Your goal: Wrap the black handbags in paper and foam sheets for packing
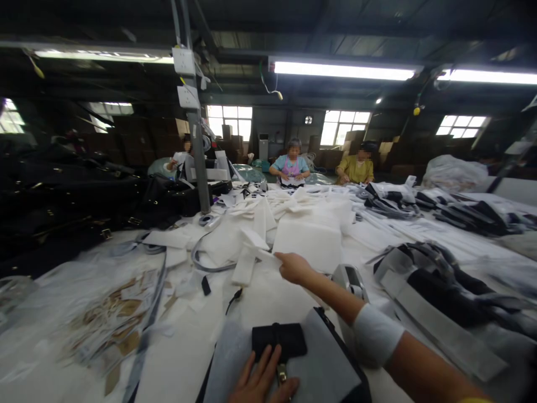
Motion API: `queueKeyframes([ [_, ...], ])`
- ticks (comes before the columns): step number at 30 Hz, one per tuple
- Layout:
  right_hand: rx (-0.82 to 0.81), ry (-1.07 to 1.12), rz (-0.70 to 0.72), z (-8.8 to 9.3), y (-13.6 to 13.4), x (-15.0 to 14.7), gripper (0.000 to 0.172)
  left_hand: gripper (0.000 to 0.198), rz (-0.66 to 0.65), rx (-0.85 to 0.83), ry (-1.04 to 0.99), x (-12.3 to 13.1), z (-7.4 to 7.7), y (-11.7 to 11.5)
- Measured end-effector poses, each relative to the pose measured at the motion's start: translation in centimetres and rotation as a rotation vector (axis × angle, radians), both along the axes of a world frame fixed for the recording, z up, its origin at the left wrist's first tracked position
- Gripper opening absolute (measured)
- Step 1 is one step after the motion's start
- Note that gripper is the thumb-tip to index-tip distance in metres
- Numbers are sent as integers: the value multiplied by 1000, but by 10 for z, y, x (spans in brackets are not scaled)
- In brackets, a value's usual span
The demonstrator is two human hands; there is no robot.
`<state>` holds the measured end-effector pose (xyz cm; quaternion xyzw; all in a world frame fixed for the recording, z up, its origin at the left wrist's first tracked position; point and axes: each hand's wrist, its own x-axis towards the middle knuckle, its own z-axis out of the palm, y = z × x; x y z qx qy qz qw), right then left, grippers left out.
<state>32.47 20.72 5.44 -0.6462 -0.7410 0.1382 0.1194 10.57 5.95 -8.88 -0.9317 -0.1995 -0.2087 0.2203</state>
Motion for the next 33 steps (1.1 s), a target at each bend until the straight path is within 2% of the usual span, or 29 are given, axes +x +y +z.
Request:
queueKeyframes([
  [3,-4,93,45,24,-43,22,55,68,11,-140,-7,-7,21,-9],
  [6,-111,299,166,39,-93,33,60,68,54,-334,-18,-7,35,-20],
  [9,-313,521,374,39,-136,36,62,54,128,-545,-26,-5,40,-30],
  [10,-344,504,427,35,-146,36,64,49,155,-606,-27,-4,42,-32],
  [12,-297,303,458,24,-160,34,66,40,193,-675,-36,-4,45,-36],
  [15,-83,-30,434,2,-171,26,67,36,201,-685,-51,-3,50,-40],
  [17,52,-86,481,-11,-178,19,65,36,200,-691,-50,-3,52,-41],
  [19,99,-3,548,-21,-185,12,59,36,207,-694,-43,-3,51,-42],
  [21,68,93,567,-28,-192,8,52,38,216,-695,-39,-3,49,-42],
  [24,16,140,574,-34,-196,9,58,43,213,-678,-32,-4,47,-40],
  [25,-5,174,580,-35,-194,11,54,43,212,-670,-30,-4,47,-40],
  [27,-55,327,552,-36,-190,17,44,44,201,-655,-26,-4,49,-37],
  [30,-77,592,424,-36,-186,25,42,56,120,-577,-78,-5,51,-33],
  [33,-59,575,416,-36,-189,28,42,56,73,-479,-227,-7,43,-33],
])
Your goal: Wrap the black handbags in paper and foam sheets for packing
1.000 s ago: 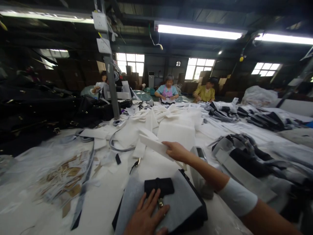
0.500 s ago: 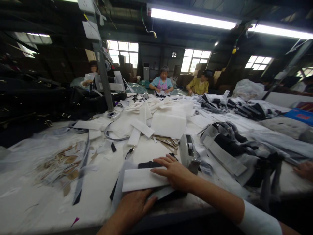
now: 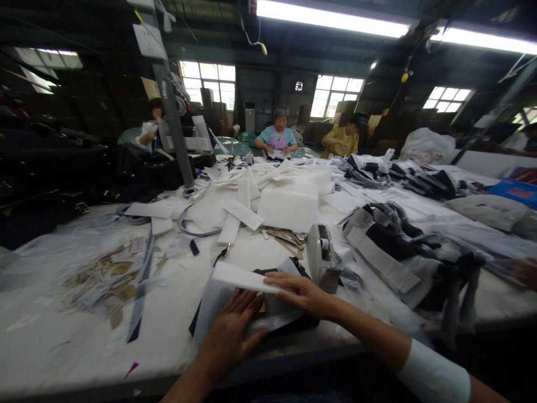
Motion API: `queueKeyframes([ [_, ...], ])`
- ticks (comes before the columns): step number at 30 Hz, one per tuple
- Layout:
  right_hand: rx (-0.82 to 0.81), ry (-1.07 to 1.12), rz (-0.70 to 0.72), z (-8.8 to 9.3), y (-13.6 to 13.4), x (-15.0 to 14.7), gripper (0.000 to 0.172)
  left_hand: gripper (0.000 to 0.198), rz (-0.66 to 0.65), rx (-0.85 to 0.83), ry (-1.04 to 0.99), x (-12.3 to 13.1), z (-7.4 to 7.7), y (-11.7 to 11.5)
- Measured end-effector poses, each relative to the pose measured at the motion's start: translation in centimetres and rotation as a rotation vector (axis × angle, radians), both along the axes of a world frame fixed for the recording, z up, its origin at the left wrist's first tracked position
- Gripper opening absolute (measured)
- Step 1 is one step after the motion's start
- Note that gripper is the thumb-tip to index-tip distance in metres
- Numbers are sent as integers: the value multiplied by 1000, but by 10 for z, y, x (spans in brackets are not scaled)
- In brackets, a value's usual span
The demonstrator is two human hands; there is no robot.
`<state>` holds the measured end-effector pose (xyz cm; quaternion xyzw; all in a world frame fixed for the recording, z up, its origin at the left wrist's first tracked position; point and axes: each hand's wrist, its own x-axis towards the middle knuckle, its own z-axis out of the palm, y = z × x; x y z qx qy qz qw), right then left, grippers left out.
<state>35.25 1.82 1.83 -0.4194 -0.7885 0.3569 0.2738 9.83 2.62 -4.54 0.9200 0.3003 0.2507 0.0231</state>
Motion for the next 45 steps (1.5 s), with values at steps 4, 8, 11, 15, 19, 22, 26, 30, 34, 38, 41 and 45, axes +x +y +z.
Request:
queueKeyframes([
  [4,170,-273,55,0,-10,-3,38,42,77,11,-87,-5,-14,-8],
  [8,287,-367,37,-4,-14,-2,38,36,76,40,-130,-8,-12,-14],
  [11,333,-402,55,-8,-15,0,38,26,14,76,-147,-10,-5,-16],
  [15,359,-440,33,-11,-19,0,37,25,-61,159,-165,-16,2,-21],
  [19,359,-460,21,-13,-22,1,36,24,-77,261,-148,-20,16,-36],
  [22,368,-462,33,-16,-22,1,37,14,-41,294,-136,-14,36,-45],
  [26,389,-467,59,-20,-22,3,40,35,26,274,29,5,47,-34],
  [30,340,-443,119,-30,-24,5,49,55,-39,275,210,12,19,-14],
  [34,274,-405,190,-41,-25,8,69,61,-7,265,256,6,-10,-14],
  [38,297,-449,207,-49,-24,9,81,68,18,302,286,5,-16,-19],
  [41,376,-492,205,-59,-24,8,79,67,27,357,300,5,-19,-17],
  [45,656,-588,114,-77,-27,-2,61,63,22,421,304,5,-32,-10],
])
